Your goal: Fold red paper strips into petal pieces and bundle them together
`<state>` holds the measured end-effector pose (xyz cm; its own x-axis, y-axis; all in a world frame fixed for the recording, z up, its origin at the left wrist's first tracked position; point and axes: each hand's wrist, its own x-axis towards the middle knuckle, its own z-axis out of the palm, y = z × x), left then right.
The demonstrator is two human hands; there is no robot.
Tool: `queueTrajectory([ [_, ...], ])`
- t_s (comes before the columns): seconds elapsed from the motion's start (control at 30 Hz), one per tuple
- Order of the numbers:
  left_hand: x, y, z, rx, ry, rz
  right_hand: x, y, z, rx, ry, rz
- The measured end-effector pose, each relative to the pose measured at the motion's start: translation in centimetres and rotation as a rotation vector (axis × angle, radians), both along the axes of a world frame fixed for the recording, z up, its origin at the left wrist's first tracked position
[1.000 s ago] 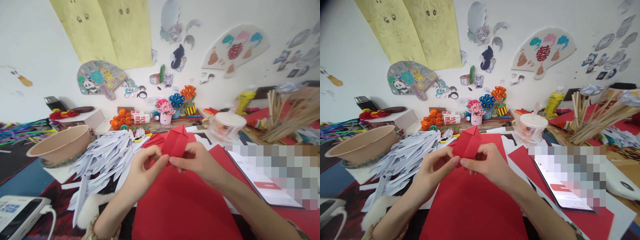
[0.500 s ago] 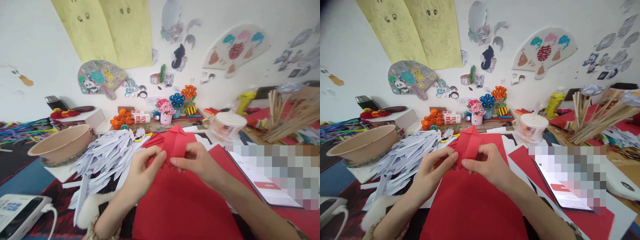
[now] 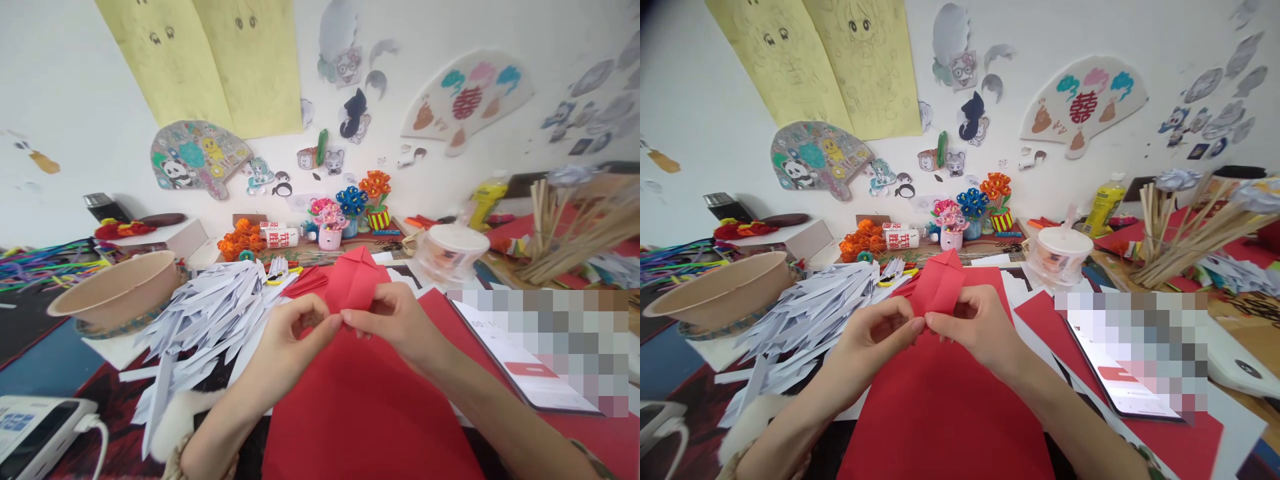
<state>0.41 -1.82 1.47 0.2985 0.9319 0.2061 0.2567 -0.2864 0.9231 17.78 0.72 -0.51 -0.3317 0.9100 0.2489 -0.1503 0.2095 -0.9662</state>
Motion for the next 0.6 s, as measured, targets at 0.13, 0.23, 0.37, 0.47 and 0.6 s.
queueTrajectory([
  [0.13,-0.09,0.17,-0.06,0.025,0.043,-0.009,-0.06,-0.02,-0.08,-0.013,0.006,-0.014],
  [0.23,-0.25,0.2,-0.29,0.106,0.119,0.012,-0.11,0.06,-0.24,-0.024,-0.003,-0.01],
  [0.37,-0.3,0.2,-0.6,0.13,0.157,0.017,-0.12,0.1,-0.32,-0.042,0.007,0.005],
  [0.47,-0.29,0.3,-0.62,0.13,0.167,0.055,-0.1,0.05,-0.19,-0.059,0.02,0.066],
  [0.6,-0.44,0.44,-0.57,0.175,0.193,0.096,-0.1,0.05,-0.07,-0.086,-0.017,0.132],
])
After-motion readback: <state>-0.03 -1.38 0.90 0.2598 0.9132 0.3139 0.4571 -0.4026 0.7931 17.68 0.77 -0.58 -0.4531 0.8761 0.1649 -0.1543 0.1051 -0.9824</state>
